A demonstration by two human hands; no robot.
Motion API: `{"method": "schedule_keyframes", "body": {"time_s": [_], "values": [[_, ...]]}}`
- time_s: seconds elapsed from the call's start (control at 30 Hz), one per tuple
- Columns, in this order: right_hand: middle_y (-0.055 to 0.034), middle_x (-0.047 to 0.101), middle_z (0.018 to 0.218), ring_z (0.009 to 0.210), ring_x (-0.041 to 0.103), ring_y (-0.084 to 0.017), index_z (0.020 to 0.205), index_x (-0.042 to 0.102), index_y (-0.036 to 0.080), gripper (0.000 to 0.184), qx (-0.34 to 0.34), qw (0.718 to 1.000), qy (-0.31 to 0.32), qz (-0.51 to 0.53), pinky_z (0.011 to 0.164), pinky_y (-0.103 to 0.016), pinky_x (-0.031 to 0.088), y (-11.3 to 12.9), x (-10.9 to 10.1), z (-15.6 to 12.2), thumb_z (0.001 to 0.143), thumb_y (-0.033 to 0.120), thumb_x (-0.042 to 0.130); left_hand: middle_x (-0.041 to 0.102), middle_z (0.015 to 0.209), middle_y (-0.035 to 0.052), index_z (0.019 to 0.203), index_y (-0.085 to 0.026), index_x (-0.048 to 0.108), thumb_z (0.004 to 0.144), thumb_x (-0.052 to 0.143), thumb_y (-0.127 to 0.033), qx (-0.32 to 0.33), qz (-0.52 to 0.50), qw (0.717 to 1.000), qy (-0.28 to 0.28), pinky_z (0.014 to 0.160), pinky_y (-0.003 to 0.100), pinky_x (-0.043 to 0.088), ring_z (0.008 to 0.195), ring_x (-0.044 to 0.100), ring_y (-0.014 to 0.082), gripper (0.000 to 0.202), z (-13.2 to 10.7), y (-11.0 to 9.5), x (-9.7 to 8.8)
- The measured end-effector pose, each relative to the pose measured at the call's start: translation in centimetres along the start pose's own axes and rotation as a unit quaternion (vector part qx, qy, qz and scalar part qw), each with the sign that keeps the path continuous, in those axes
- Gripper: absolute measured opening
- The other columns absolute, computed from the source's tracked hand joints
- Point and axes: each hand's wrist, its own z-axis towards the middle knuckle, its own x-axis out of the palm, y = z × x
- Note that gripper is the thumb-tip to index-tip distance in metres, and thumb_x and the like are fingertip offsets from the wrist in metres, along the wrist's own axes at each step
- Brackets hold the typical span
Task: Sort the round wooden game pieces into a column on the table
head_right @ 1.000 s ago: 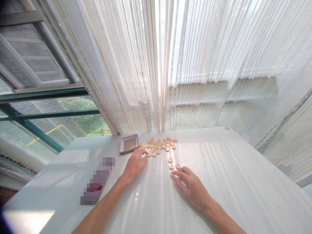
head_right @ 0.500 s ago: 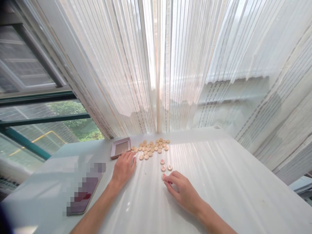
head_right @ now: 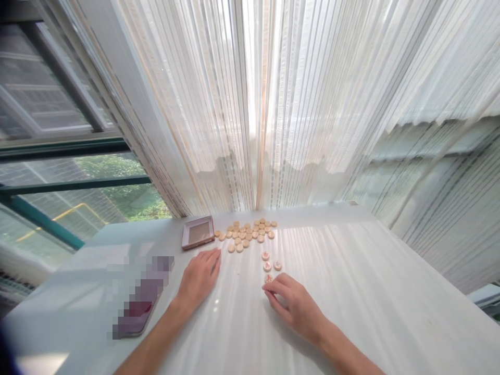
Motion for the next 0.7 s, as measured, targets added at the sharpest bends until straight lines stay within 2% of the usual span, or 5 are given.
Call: {"method": "schedule_keyframes", "body": {"time_s": [0.2, 0.33, 0.43, 0.57, 0.7], "values": [[-0.0139, 0.069, 0.125, 0.114, 0.067, -0.03, 0.132, 0.064, 0.024, 0.033, -0.08, 0.989, 0.039, -0.118, 0.097, -0.048, 0.057, 0.6, 0.6, 4.6, 0.102, 0.017, 0.055, 0.078, 0.106, 0.0057, 0.11, -0.024, 0.07, 0.099, 0.057, -0.013, 0.042, -0.079, 0.996, 0.004, 0.083, 0.042, 0.055, 0.097, 0.072, 0.0276, 0.021, -0.4, -0.9, -0.6], [-0.0174, 0.042, 0.163, 0.149, 0.038, -0.044, 0.153, 0.051, 0.027, 0.071, -0.05, 0.973, 0.091, -0.204, 0.117, -0.063, 0.038, -2.7, 0.1, 10.8, 0.09, 0.051, 0.076, 0.077, 0.108, 0.0055, 0.111, -0.025, 0.069, 0.099, 0.06, -0.015, 0.084, -0.165, 0.982, 0.028, 0.089, 0.042, 0.057, 0.101, 0.07, 0.0261, 0.018, -0.7, -1.0, -1.3], [-0.018, 0.029, 0.171, 0.154, 0.028, -0.049, 0.162, 0.04, 0.026, 0.102, 0.023, 0.964, 0.147, -0.222, 0.12, -0.066, 0.031, -6.5, -0.8, 14.7, 0.078, 0.07, 0.079, 0.076, 0.108, 0.0062, 0.111, -0.025, 0.07, 0.1, 0.06, -0.016, 0.095, -0.211, 0.972, 0.041, 0.092, 0.043, 0.058, 0.102, 0.07, 0.0255, 0.018, -1.0, -1.0, -1.8], [-0.0169, 0.035, 0.169, 0.152, 0.034, -0.048, 0.162, 0.041, 0.024, 0.102, 0.045, 0.961, 0.15, -0.227, 0.122, -0.062, 0.032, -10.4, -1.7, 16.6, 0.079, 0.074, 0.074, 0.076, 0.114, 0.0069, 0.115, -0.026, 0.07, 0.102, 0.058, -0.017, 0.1, -0.248, 0.962, 0.062, 0.096, 0.042, 0.058, 0.107, 0.07, 0.0255, 0.02, -1.0, -1.8, -1.8], [-0.0109, 0.034, 0.17, 0.153, 0.032, -0.045, 0.162, 0.041, 0.028, 0.103, 0.029, 0.96, 0.167, -0.221, 0.123, -0.058, 0.031, -11.9, -1.5, 16.3, 0.078, 0.08, 0.071, 0.075, 0.113, 0.0067, 0.116, -0.025, 0.069, 0.102, 0.056, -0.016, 0.12, -0.26, 0.955, 0.071, 0.094, 0.04, 0.058, 0.106, 0.069, 0.0246, 0.021, 0.8, -2.7, -0.6]]}}
